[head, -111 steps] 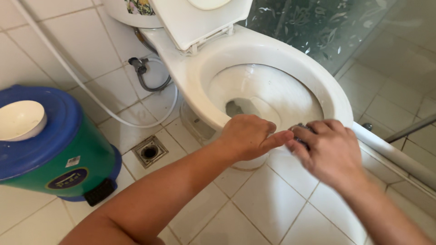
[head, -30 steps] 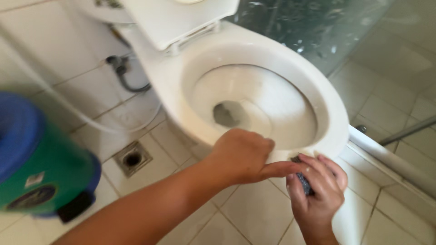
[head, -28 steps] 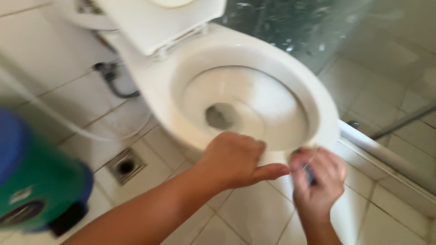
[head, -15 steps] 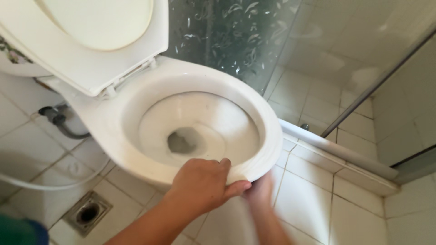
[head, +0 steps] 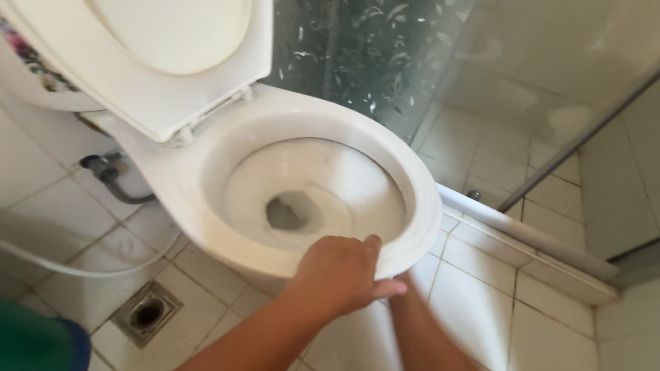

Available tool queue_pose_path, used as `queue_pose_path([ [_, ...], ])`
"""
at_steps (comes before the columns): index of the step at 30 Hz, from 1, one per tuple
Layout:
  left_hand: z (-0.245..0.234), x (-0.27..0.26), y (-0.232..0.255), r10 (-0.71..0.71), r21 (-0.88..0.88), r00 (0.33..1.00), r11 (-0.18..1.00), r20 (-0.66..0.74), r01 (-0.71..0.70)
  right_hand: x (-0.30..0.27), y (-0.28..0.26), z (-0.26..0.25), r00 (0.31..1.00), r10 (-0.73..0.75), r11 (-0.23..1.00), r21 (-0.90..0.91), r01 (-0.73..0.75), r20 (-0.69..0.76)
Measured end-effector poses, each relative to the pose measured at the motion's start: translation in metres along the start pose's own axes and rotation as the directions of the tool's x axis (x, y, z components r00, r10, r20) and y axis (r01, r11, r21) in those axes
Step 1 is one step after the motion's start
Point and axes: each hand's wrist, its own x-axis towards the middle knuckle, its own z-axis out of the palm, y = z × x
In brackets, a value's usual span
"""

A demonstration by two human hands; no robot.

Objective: The person scrubs the inside of a white toilet bowl using a dark steel wool pad. They repeatedly rub the rim and the interior surfaces of the bowl with the pad.

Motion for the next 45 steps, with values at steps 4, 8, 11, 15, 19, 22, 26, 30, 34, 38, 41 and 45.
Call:
queue_pose_path([
  [4,0.001,0.001,-0.001,-0.043,0.046,0.997,0.998,0.07,0.04,-0.081,0.042,-0.033,0.943,0.171,0.884,0.378,-0.274,0.284],
  [8,0.004,-0.005,-0.003,-0.049,0.001,0.996,0.999,0.076,0.049,-0.059,-0.044,-0.033,0.913,0.229,0.944,-0.151,-0.292,-0.338],
  [11,0.002,-0.001,-0.004,-0.044,-0.014,0.996,0.999,0.082,0.045,-0.003,-0.125,0.015,0.996,-0.09,0.867,-0.493,0.07,-0.018],
  [15,0.003,-0.004,-0.004,-0.045,-0.034,0.998,0.998,0.047,0.046,-0.01,-0.155,0.073,0.872,-0.234,0.164,-0.866,0.472,0.431],
  [19,0.002,-0.008,-0.007,0.009,-0.078,0.997,0.997,-0.078,-0.016,-0.067,-0.15,0.093,0.759,-0.134,-0.401,-0.735,0.546,0.637],
  [22,0.006,-0.004,-0.007,-0.004,-0.1,0.998,0.995,-0.062,-0.003,-0.077,-0.153,0.097,0.525,-0.123,-0.232,-0.539,0.81,0.842],
  [26,0.011,-0.005,-0.007,-0.03,-0.082,0.999,0.996,-0.023,0.028,-0.048,-0.162,0.104,0.88,-0.153,-0.186,-0.888,0.42,0.449],
  [30,0.005,-0.005,-0.006,0.003,-0.088,0.995,0.996,-0.104,-0.012,-0.068,-0.156,0.097,0.767,-0.124,-0.33,-0.755,0.566,0.63],
  [34,0.008,0.0,-0.006,-0.035,-0.062,0.999,0.997,0.028,0.036,-0.078,-0.152,0.076,0.652,-0.151,-0.233,-0.668,0.707,0.743],
  [38,0.009,-0.001,-0.007,-0.038,-0.042,0.999,0.998,0.0,0.038,-0.027,-0.154,0.072,0.765,-0.226,-0.124,-0.797,0.591,0.603],
  [41,0.008,-0.003,-0.003,-0.04,-0.044,0.999,0.998,-0.009,0.039,-0.037,-0.154,0.067,0.884,-0.22,-0.128,-0.91,0.394,0.413],
  [45,0.001,-0.002,-0.003,-0.05,-0.041,0.998,0.998,0.044,0.052,-0.071,-0.147,0.068,0.656,-0.159,-0.25,-0.672,0.697,0.738],
])
